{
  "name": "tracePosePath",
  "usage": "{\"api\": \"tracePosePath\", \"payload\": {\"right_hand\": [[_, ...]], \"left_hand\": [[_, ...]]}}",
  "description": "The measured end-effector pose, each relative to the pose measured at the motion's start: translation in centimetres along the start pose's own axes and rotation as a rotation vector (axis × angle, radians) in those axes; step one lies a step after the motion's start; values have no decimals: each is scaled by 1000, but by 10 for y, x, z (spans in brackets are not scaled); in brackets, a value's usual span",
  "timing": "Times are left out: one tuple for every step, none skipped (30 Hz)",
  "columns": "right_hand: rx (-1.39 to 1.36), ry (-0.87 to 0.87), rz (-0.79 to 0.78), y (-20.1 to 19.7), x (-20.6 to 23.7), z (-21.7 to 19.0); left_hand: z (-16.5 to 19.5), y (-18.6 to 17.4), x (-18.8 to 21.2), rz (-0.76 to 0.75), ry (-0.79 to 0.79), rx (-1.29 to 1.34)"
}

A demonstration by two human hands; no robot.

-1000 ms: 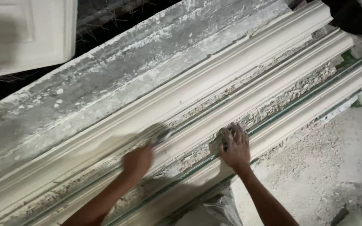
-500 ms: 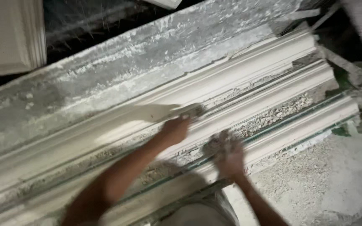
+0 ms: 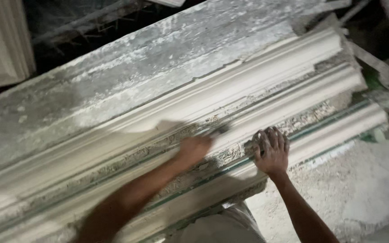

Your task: The person scrapes dried plaster residue from the grooves of decorative plaster cornice moldings using a small handheld scraper, then brushes the loose debris off the moldings with a green brush and dustpan brush, and repositions the moldings on the work table.

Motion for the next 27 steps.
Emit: {"api": "tracePosePath", "payload": {"right_hand": [[14, -8, 10, -2, 1, 0], [23, -14, 25, -3, 1, 0], [39, -19, 37, -4, 2, 1], [12, -18, 73, -6, 2, 2], [-13, -17, 96, -7, 3, 2], [-31, -22, 116, -8, 4, 3], [8, -46, 138, -9, 4, 2], [46, -66, 165, -10, 4, 2], [83, -89, 187, -11, 4, 1], [49, -82, 214, -12, 4, 1], [15, -77, 231, -13, 5, 1], [-19, -71, 250, -15, 5, 1], [-63, -76, 270, -17, 6, 0], [-95, -76, 298, -20, 6, 1], [-133, -75, 321, -22, 8, 0], [-107, -80, 301, -24, 9, -1], [-80, -88, 286, -26, 8, -1], [-48, -95, 283, -28, 7, -1], [-65, -94, 291, -31, 7, -1], [-83, -94, 293, -33, 7, -1], [-102, -95, 293, -36, 6, 1], [-100, -90, 276, -37, 7, 1], [-98, -86, 262, -38, 6, 3], [-102, -79, 240, -39, 6, 3], [-48, -53, 166, -38, 6, 4], [1, -31, 87, -37, 5, 5], [48, -13, 7, -36, 5, 5]], "left_hand": [[17, -1, -37, 215, 45, -58], [26, -1, -62, 267, 65, -143], [33, -4, -80, 323, 84, -221], [34, -9, -87, 301, 98, -213], [32, -15, -82, 271, 111, -198], [26, -24, -67, 242, 116, -175], [19, -34, -45, 233, 152, -170], [12, -44, -19, 227, 193, -169], [-1, -46, 6, 27, 84, -180], [-8, -54, 33, 128, 109, -214], [-14, -58, 59, 222, 132, -241], [-22, -55, 77, 150, 137, -271], [-28, -50, 88, 84, 147, -303], [-29, -42, 88, 37, 125, -274], [-29, -33, 80, -17, 103, -245], [-25, -24, 70, -78, 73, -214], [-13, -22, 43, 145, 140, -161], [0, -21, 16, 380, 206, -110], [7, -10, -24, 251, -102, 247], [22, -6, -61, 283, -128, 320], [40, -5, -98, 355, -66, 403], [62, -6, -127, 445, 192, 118], [77, -5, -154, 462, 154, -8], [84, -5, -171, 467, 113, -134], [87, -7, -179, 459, 143, -88], [86, -10, -176, 445, 169, -44], [78, -14, -164, 430, 188, -1]]}}
Point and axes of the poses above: each hand's wrist, its own x-axis away from the middle knuckle, its own y-axis out of the palm, z = x × y, the point moved 3 cm from there along -x, towards the middle knuckle, and after that the axes turned 2 degrees about x, right-handed, at the moved point
